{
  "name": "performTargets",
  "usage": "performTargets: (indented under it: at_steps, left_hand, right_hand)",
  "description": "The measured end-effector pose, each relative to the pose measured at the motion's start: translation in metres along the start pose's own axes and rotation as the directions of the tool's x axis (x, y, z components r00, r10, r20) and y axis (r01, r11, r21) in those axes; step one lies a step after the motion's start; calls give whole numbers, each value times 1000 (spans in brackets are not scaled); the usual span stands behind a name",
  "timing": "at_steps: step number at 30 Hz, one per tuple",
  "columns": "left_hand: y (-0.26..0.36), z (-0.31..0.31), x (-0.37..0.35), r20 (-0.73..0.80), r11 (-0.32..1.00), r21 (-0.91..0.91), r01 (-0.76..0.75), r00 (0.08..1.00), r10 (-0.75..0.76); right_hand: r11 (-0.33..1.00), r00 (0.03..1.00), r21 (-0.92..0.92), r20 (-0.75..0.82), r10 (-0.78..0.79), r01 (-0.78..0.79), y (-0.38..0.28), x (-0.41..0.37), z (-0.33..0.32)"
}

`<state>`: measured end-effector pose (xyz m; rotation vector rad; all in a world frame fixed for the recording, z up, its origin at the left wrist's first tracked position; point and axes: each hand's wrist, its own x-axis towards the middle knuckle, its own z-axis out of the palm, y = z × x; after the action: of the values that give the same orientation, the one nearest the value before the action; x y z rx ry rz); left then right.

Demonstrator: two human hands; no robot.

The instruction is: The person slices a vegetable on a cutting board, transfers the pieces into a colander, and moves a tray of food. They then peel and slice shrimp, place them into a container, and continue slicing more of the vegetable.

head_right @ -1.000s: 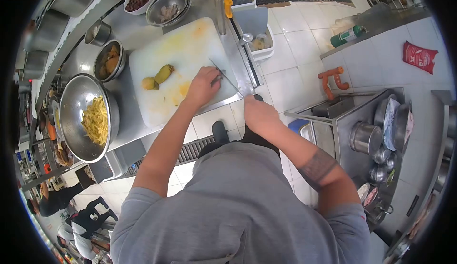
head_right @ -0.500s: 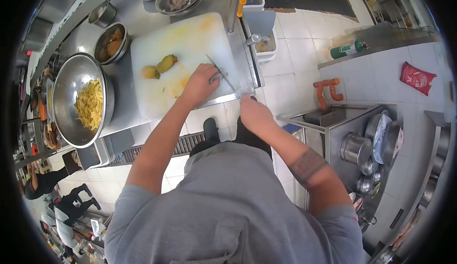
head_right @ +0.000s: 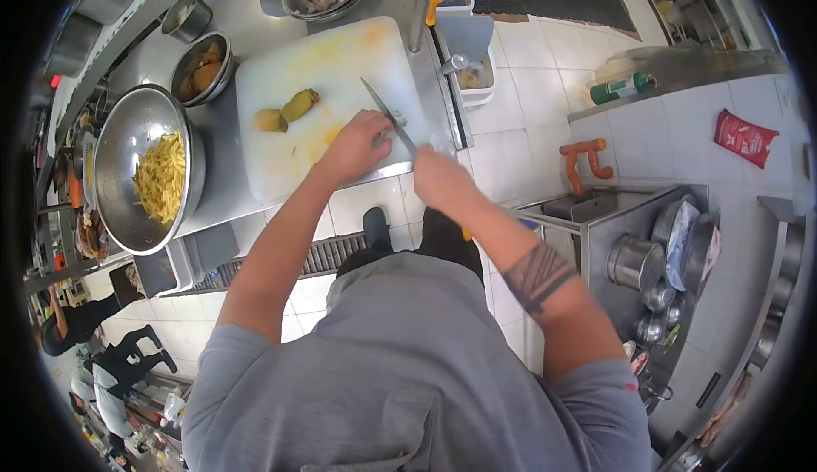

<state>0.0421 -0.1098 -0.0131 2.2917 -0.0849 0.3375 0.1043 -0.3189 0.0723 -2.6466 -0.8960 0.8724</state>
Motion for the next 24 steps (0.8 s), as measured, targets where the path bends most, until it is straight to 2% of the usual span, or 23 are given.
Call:
performTargets:
  at_steps: [2,3,4,6,7,9,10,11,12,14,15,17,18,20,21,22,23,24]
  left_hand:
    - [7,-11,6,16,997,41,70,997,-71]
    - [8,-13,6,13,997,43,61,998,-62]
    - [8,-13,5,8,996,41,83,996,-84]
    - [4,-10,1,-1,994,32,108,994,-108]
    - [0,-7,0,35,994,24,108,993,-109]
    - [-7,-6,1,62,993,16,114,992,-114]
    - [-8,-7,2,46,999,4,49,998,-49]
    - [-7,-7,0,32,1000,-4,-15,999,16]
    - [-7,-10,-1,31,1000,3,-15,999,15]
    - [-7,-17,3,126,999,16,35,991,-37]
    - [-4,-22,5,122,999,26,26,992,-29]
    - [7,-24,0,18,976,32,216,976,-217]
    - [8,-21,-1,12,976,34,213,977,-213]
    - [3,-7,-3,-227,978,-60,200,951,-208]
    - [0,2,1,-232,978,-60,199,950,-208]
    - [-1,10,9,-267,883,-384,271,883,-387]
    - [-4,15,18,-242,690,-667,280,795,-556]
    - [-2,13,28,-251,694,-665,277,792,-557]
  right_hand:
    - [998,993,-60,116,-18,25,-22,3,-42]
    - [997,974,31,220,61,-70,-44,-11,-70]
    - [997,976,26,211,60,-67,-45,-16,-71]
    - [990,946,24,298,127,-141,-48,-30,-65]
    - [980,938,36,297,179,-198,-40,-30,-46]
    - [997,995,8,60,74,-75,-2,-16,24]
    - [999,999,4,-32,34,-34,8,-10,42]
    - [999,999,4,-26,32,-32,6,-2,39]
    - [1000,1000,6,-27,-14,15,0,17,28]
    - [998,997,16,-49,-64,65,-12,33,3]
    - [996,997,-52,-24,-71,70,-18,34,-15]
    - [984,997,-163,-9,-80,78,-17,26,-39]
    - [983,996,-166,-14,-84,81,-8,20,-45]
    - [985,988,-158,-123,-89,69,8,6,-54]
    - [984,988,-162,-124,-92,72,10,0,-58]
    - [994,1000,109,-5,19,-19,11,-6,-63]
    - [925,986,356,137,90,-134,11,-8,-67]
    - [927,987,354,136,81,-125,13,-8,-63]
